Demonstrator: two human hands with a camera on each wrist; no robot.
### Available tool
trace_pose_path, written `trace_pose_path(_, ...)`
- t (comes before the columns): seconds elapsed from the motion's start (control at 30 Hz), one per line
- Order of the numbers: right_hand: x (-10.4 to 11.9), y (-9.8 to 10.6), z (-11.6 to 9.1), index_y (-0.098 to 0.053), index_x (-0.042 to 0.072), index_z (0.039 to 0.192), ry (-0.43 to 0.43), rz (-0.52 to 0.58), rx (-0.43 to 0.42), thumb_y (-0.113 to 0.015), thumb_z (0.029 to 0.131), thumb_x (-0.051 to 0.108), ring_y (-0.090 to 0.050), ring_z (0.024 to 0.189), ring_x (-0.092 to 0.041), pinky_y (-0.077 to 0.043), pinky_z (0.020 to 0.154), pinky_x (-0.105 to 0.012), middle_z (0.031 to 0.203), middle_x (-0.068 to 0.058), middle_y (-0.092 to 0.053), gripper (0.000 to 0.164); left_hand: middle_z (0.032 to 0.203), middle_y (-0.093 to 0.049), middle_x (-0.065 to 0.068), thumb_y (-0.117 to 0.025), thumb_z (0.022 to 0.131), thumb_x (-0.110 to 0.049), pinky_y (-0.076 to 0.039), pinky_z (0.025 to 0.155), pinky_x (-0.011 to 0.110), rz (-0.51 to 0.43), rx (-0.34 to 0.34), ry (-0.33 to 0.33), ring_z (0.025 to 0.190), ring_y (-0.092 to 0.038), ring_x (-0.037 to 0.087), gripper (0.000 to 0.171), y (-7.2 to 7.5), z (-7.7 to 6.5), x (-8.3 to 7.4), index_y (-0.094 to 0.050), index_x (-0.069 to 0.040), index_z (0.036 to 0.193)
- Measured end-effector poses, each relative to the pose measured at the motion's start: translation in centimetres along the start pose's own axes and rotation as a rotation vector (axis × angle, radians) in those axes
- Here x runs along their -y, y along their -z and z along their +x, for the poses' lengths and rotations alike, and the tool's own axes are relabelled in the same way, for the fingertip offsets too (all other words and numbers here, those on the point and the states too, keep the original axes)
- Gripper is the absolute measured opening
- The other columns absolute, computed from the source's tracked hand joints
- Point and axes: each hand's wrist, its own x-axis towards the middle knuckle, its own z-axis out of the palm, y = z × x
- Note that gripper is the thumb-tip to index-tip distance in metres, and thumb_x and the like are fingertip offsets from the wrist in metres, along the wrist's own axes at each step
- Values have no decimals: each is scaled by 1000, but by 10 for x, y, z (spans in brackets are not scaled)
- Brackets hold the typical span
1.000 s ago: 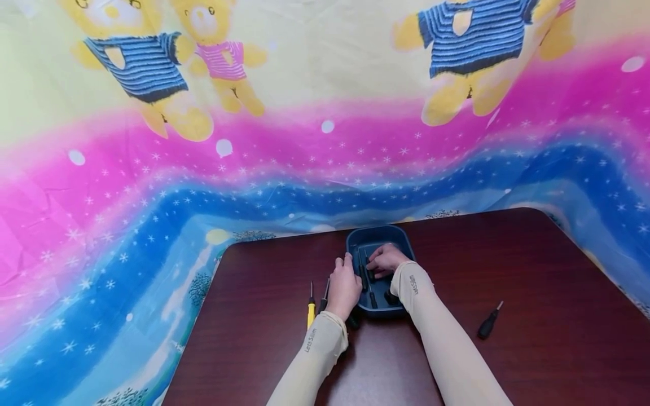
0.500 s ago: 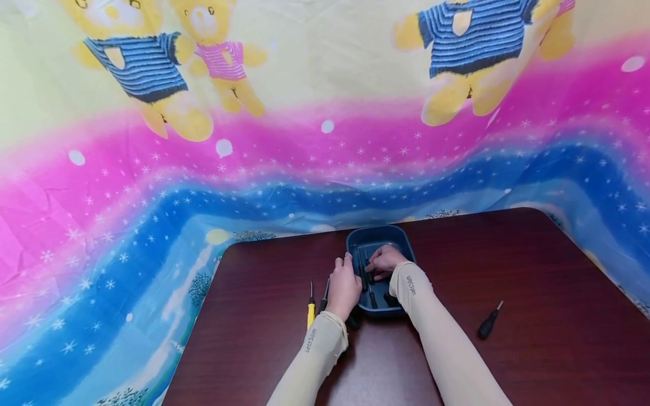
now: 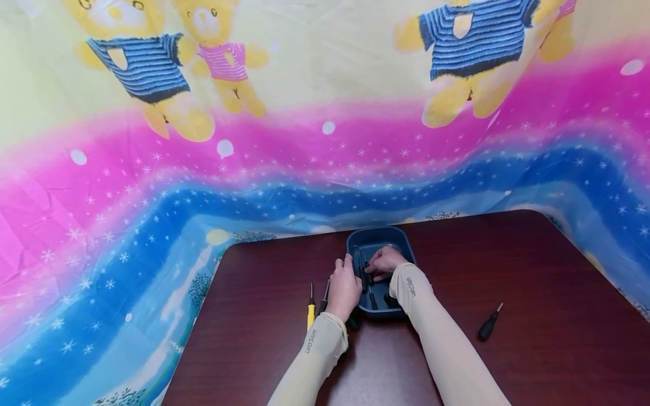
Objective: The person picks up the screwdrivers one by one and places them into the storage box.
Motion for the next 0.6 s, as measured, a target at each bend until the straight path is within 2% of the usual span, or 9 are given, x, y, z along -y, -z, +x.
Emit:
trace_pose_path(0.3, 5, 4, -7, -70, -2, 110, 13, -36, 4, -75, 94, 12, -73, 75, -21, -64, 72, -35, 101, -17, -71, 22, 132, -59, 24, -67, 97, -6, -62, 85, 49, -1, -12, -9, 92, -72, 37, 58, 1, -1, -1, -48, 1, 151)
trace_pose_path(0.47, 13, 11, -12, -67, -2, 115, 32, -55, -1, -72, 97, 14, -73, 80, -24, -64, 75, -37, 112, -18, -68, 24, 132, -59, 23, -67, 97, -6, -62, 86, 49, 2, -14, -2, 93, -72, 38, 58, 0, -1, 0, -48, 1, 152)
trace_pose_path(0.6, 23, 18, -21, -65, -3, 122, 80, -42, 9, -70, 99, 14, -74, 91, -31, -64, 79, -38, 121, -22, -66, 29, 132, -60, 22, -67, 98, -8, -62, 86, 48, 6, -12, 4, 93, -72, 36, 58, -1, 0, 0, -48, 0, 152)
